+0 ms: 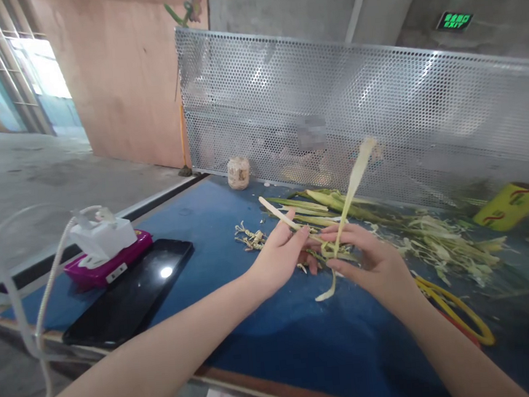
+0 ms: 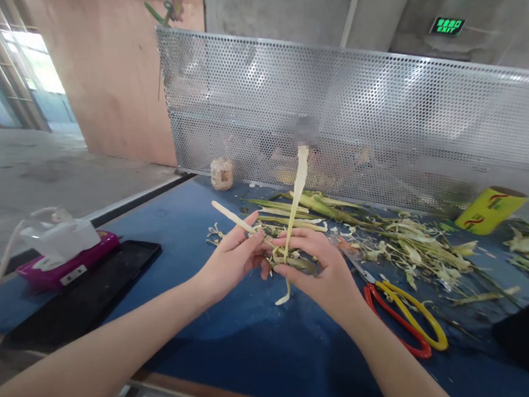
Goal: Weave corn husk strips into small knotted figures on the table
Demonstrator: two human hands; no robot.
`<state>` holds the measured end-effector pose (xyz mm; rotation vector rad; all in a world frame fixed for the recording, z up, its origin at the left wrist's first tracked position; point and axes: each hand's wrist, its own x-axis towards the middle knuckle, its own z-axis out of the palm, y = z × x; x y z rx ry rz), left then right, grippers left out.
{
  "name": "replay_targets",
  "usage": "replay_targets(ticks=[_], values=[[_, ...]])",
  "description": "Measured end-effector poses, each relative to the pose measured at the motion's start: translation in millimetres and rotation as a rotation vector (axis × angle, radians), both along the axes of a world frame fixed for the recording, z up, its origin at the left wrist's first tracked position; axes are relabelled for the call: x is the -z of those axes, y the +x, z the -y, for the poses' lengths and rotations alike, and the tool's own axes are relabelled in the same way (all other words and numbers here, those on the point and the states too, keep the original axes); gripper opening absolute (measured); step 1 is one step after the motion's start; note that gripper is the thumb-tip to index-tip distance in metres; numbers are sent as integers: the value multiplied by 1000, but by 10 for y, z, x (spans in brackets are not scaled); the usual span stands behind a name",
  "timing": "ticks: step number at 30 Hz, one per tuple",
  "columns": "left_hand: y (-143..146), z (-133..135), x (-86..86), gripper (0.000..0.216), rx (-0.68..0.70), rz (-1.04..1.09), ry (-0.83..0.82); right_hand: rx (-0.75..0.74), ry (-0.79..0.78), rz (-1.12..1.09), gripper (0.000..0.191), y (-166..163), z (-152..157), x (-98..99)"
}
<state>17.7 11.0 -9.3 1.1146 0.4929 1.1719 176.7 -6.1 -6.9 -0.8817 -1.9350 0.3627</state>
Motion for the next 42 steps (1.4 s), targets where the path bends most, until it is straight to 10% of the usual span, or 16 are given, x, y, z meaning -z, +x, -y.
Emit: replay_targets(ticks=[8, 17, 28, 35, 42], values=[[-22, 58, -109, 47, 163, 48, -217, -56, -121, -98, 16, 15, 11, 16], [-41, 24, -26, 68, 130, -72, -12, -89, -160, -192, 13, 45, -46, 83], [-58, 71, -21, 80, -166, -255, 230, 380, 53, 54, 19, -63, 24, 38], [-77, 58, 14, 62, -343, -325, 409, -22, -581, -287, 25, -53, -15, 80], [-75, 70, 6, 64, -304, -358, 428, -176, -825, -580, 30, -104, 0, 55]])
